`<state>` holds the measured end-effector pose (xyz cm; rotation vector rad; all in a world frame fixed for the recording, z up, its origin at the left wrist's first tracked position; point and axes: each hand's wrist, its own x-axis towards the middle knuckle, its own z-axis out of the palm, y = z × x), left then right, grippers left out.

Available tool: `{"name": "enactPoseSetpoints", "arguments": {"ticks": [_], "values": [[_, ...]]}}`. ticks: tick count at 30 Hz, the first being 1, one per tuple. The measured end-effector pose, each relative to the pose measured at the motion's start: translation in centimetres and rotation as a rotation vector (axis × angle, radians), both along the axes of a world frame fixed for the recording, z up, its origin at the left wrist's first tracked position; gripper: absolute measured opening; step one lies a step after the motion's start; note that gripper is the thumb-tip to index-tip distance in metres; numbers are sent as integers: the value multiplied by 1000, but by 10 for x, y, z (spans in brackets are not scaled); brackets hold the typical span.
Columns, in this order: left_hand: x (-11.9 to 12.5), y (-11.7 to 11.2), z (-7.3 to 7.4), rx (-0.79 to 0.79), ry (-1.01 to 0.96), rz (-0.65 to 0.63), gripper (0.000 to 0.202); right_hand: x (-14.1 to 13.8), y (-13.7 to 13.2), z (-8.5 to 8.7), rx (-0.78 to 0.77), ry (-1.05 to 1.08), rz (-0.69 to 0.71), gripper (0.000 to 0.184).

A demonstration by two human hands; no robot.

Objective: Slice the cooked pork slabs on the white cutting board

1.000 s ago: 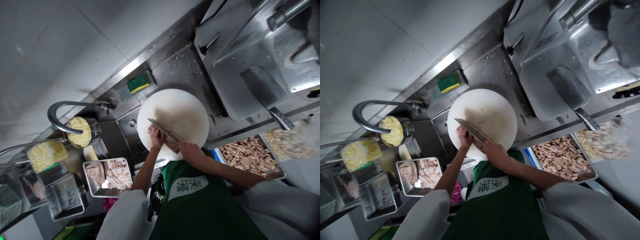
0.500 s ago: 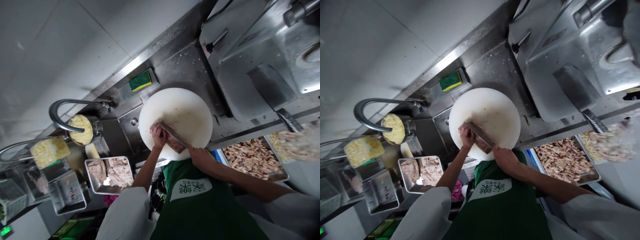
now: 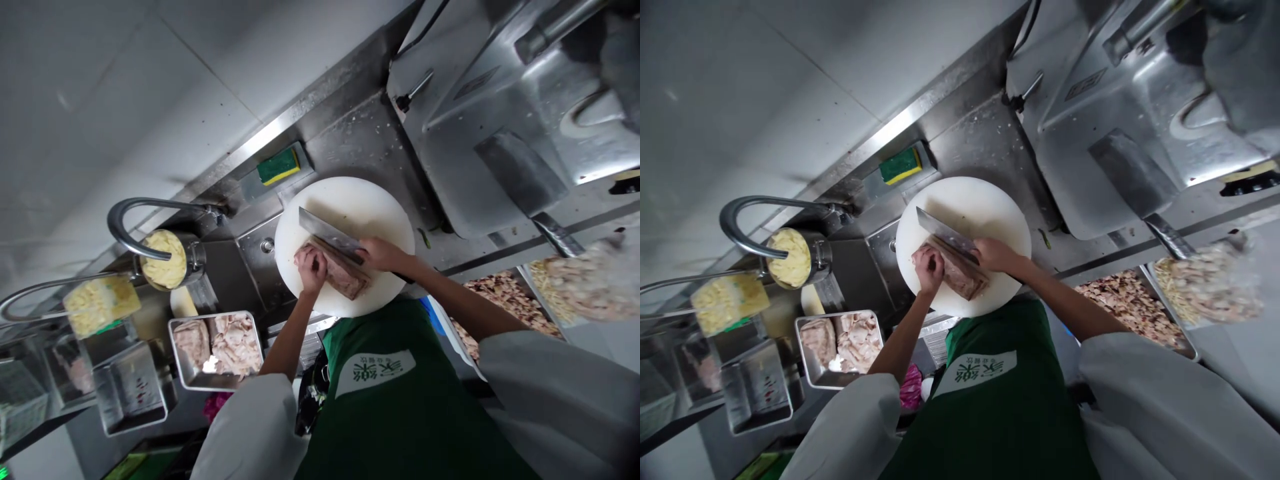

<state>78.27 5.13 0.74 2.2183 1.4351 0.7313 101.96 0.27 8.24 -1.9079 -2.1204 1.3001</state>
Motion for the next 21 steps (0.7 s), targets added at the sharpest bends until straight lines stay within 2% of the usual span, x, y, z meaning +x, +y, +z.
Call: {"name": "enactPoseSetpoints", "arguments": {"ticks": [2,5,7,11,15,18,21], "values": [[-1,-3,6,1,10,-6,19,2,-12,7,12,-42,-17,38],[-2,-15,15,49,40,36,16,-14,-33,21,-34,-107,-31,32],[-1,-26,16,85,30,59,14,-27,-47,30,-73,-131,-13,34],[9,-42,11,43,-14,37,11,-35,-75,41,-103,-164,53,38],[15,-43,2,-20,46,45,10,-35,-97,40,-159,-181,69,33],[15,-40,-2,-11,55,23,11,-39,-85,34,-191,-187,48,34],[13,-37,-2,1,47,13,13,-41,-46,23,-138,-117,14,35]]}}
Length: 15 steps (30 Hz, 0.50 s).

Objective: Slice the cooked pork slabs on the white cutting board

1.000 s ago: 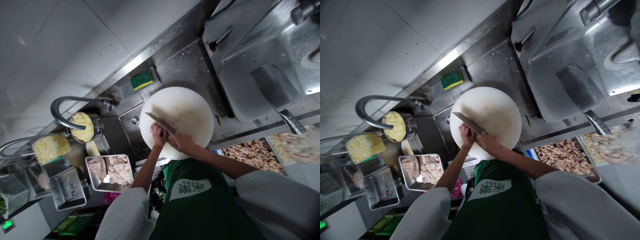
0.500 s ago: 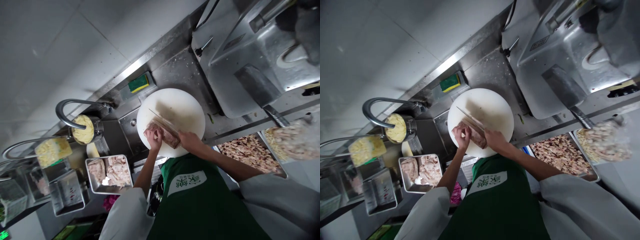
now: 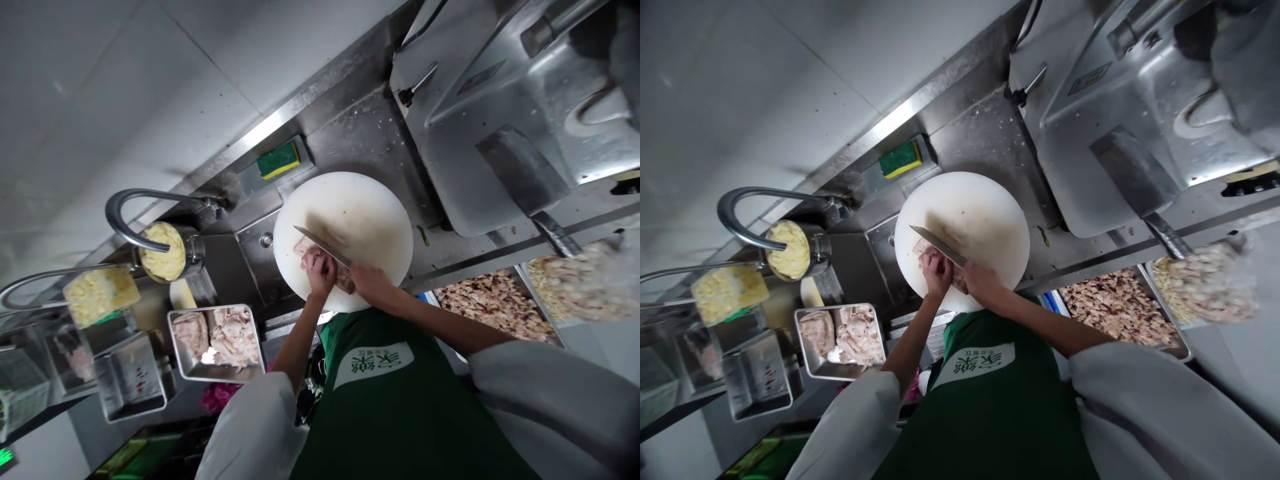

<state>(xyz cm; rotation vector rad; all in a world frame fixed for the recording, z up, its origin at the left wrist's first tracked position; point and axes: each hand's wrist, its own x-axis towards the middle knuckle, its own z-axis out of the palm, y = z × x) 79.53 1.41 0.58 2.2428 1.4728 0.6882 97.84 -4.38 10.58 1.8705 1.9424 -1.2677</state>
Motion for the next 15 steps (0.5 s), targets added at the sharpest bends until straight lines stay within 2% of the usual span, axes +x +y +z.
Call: {"name": "enactPoseSetpoints", "arguments": {"ticks": [3,5,7,9,12,15], "values": [[-2,1,7,-12,12,-26,15,12,35,-11,41,63,1,34],[-2,-3,15,-1,15,-27,15,22,40,-13,67,61,13,32],[-1,-10,20,42,9,6,14,28,27,-7,88,16,22,31],[1,-19,21,77,-8,33,12,26,3,7,70,-40,38,34],[5,-27,15,33,-10,-9,10,17,-35,31,9,-62,72,36],[7,-27,9,-19,29,-62,10,13,-59,49,-68,-40,82,33]]}}
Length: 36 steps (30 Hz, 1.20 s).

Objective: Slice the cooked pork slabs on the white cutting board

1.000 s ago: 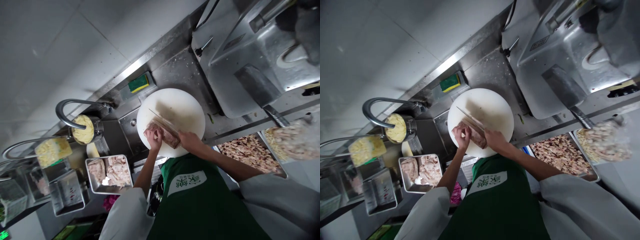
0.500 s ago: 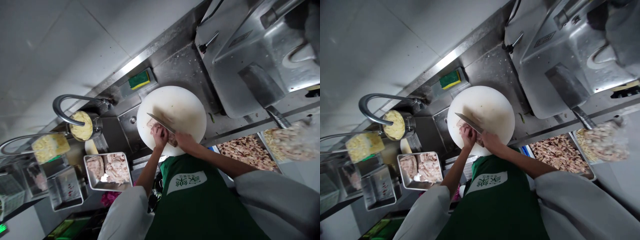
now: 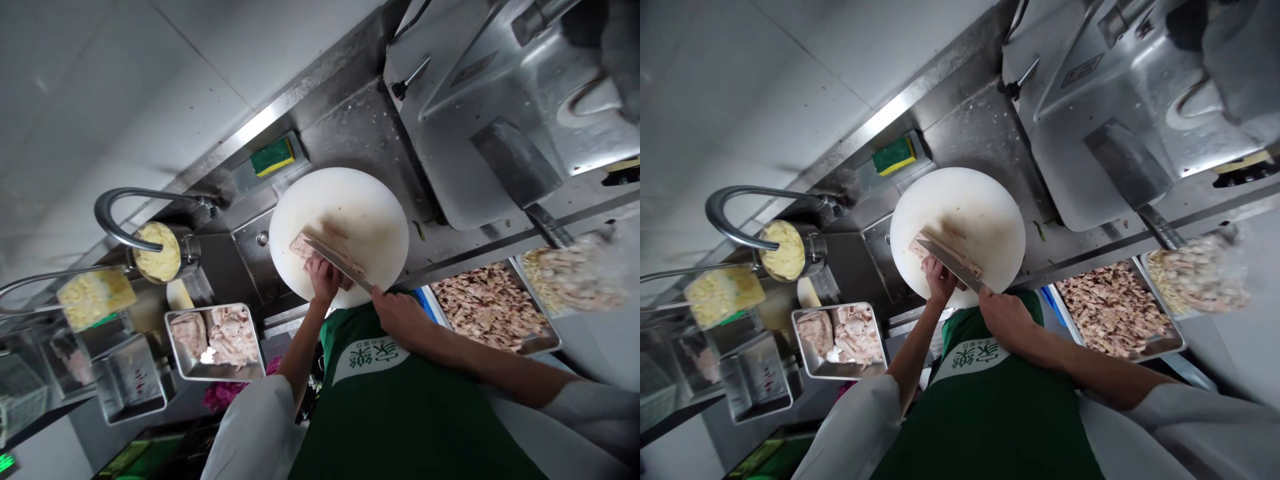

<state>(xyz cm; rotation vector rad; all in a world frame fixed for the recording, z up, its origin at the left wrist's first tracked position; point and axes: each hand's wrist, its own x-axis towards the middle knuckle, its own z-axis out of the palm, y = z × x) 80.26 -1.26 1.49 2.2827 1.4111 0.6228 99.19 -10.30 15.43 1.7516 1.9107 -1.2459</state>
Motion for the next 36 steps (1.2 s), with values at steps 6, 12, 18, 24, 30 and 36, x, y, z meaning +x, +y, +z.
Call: {"name": "enactPoseSetpoints", "arguments": {"ticks": [6,12,18,24,30,36], "values": [[1,7,0,-6,7,-27,10,7,-11,5,-89,4,-34,33],[-2,7,-2,-43,-47,-41,9,9,-6,2,-56,32,-12,35],[-4,8,-3,-70,14,-51,11,7,3,-8,-35,18,0,33],[-3,9,-2,-47,-26,-68,12,7,2,-19,-50,34,2,32],[-3,9,-4,8,-44,-73,13,9,2,-20,-33,29,16,33],[-4,10,-6,1,-38,-81,11,7,4,-29,-61,6,15,31]]}}
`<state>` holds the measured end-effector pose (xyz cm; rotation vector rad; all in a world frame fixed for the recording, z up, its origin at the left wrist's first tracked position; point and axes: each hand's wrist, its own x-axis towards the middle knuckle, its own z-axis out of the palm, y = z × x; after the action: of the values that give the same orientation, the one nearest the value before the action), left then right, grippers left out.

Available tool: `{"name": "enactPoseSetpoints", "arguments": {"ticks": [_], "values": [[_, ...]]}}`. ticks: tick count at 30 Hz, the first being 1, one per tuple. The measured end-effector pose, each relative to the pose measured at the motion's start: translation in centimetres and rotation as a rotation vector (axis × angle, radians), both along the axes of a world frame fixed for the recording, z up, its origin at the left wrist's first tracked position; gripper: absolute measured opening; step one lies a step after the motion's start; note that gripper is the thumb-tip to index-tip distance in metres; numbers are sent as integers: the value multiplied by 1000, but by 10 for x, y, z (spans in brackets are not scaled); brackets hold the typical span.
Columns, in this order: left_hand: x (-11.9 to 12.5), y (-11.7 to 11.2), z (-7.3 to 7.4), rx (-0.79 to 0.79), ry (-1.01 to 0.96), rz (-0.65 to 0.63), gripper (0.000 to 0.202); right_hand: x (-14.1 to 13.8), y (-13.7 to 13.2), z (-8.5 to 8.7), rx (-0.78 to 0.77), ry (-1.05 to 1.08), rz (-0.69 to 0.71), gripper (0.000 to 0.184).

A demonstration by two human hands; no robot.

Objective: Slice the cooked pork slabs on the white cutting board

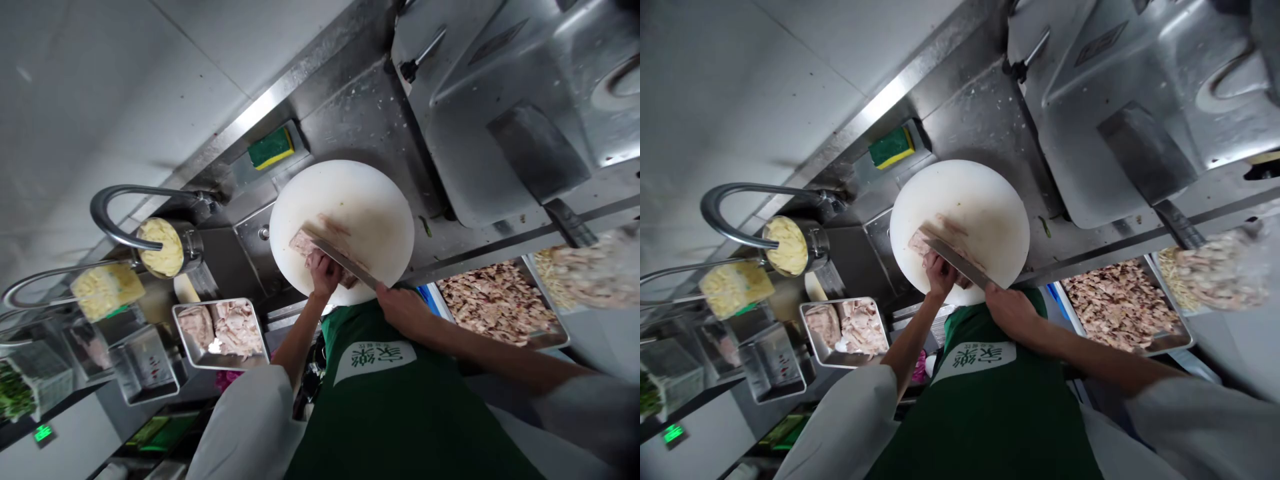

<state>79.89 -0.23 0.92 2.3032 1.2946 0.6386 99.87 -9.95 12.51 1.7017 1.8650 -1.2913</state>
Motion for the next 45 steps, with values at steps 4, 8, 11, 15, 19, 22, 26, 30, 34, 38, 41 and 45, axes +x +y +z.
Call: {"name": "enactPoseSetpoints", "arguments": {"ticks": [4,8,11,15,19,22,26,30,34,38,41,45], "values": [[3,0,2,9,-43,3,9,2,-1,-5,37,14,-1,34],[5,0,4,38,-101,-24,12,8,-19,-7,-104,3,-11,33],[3,1,3,44,-91,-14,10,-5,-2,-16,-32,10,-17,32],[-1,5,1,42,-29,2,10,-21,65,-38,126,83,-68,32],[-1,5,2,64,-81,10,10,0,111,-47,229,218,-101,30],[0,4,2,74,-69,33,11,15,102,-34,279,199,-96,32],[-4,3,-2,62,-54,55,9,6,57,1,186,50,-12,35],[-10,1,-8,23,-67,48,6,-4,22,26,123,33,26,33],[-12,0,-11,21,-53,64,7,1,4,29,87,43,4,33],[-12,0,-12,31,-1,81,8,6,-1,25,66,60,2,36],[-13,0,-12,34,-31,76,9,5,2,23,60,74,19,36],[-14,0,-12,9,-26,70,12,3,7,21,38,72,19,33]]}}
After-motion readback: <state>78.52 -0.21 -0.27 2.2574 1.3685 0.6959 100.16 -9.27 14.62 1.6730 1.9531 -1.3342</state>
